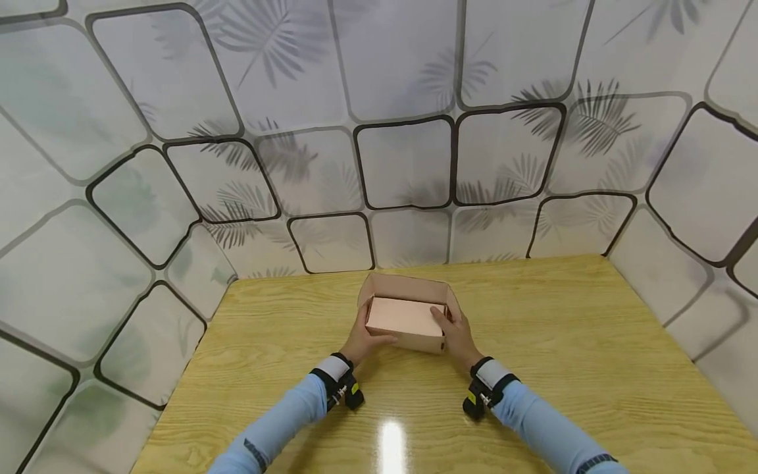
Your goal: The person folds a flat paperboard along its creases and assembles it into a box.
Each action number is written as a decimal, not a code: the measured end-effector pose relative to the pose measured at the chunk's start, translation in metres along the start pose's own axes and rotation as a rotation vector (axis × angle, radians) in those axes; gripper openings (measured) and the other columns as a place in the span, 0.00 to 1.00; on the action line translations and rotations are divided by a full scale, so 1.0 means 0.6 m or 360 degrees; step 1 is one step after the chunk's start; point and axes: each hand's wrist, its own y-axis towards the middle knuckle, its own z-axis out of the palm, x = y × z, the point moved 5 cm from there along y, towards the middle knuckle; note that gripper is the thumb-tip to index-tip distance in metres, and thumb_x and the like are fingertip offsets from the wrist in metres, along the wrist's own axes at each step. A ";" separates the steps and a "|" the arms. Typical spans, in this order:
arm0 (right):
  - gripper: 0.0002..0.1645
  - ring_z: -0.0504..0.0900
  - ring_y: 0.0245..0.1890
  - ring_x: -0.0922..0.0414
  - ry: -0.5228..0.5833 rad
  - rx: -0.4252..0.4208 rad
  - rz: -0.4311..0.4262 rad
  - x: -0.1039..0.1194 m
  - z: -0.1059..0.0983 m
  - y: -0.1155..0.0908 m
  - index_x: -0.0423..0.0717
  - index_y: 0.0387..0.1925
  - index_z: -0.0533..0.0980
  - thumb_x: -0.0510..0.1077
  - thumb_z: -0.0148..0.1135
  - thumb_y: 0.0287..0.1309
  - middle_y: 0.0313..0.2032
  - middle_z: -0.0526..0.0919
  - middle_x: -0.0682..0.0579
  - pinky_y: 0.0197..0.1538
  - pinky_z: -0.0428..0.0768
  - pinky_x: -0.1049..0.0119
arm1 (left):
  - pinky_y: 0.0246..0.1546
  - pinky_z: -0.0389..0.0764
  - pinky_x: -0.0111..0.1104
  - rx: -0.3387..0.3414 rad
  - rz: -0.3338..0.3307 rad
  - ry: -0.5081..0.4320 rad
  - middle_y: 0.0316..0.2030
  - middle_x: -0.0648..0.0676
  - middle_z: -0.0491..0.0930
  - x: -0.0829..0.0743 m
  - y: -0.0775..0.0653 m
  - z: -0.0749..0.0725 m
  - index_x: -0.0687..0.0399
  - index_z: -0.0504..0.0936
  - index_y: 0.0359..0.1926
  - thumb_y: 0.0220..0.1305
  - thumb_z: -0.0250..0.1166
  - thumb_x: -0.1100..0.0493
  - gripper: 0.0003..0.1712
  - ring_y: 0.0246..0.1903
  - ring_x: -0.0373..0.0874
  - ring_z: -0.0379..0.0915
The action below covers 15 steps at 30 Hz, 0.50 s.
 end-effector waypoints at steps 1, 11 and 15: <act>0.21 0.62 0.60 0.74 -0.0001 -0.0031 -0.0069 0.007 0.000 0.002 0.42 0.62 0.60 0.36 0.42 0.68 0.59 0.66 0.60 0.59 0.62 0.80 | 0.66 0.54 0.49 0.0026 0.0003 0.0041 0.71 0.60 0.43 -0.004 -0.001 -0.001 0.54 0.39 0.72 0.48 0.73 0.61 0.60 0.69 0.57 0.46; 0.42 0.38 0.72 0.49 -0.0233 -0.0120 -0.0135 0.062 0.027 0.001 0.40 0.71 0.33 0.36 0.45 0.66 0.72 0.35 0.38 0.71 0.45 0.55 | 0.62 0.59 0.51 0.0002 0.0186 0.0310 0.67 0.64 0.42 0.002 0.013 -0.002 0.36 0.31 0.72 0.52 0.70 0.60 0.63 0.63 0.58 0.51; 0.40 0.31 0.70 0.37 -0.0296 -0.0046 -0.0177 0.064 0.028 0.000 0.38 0.70 0.30 0.43 0.39 0.69 0.71 0.29 0.35 0.65 0.36 0.35 | 0.62 0.59 0.52 0.0008 0.0227 0.0468 0.67 0.67 0.41 0.006 0.011 -0.003 0.43 0.29 0.72 0.55 0.67 0.56 0.60 0.64 0.60 0.49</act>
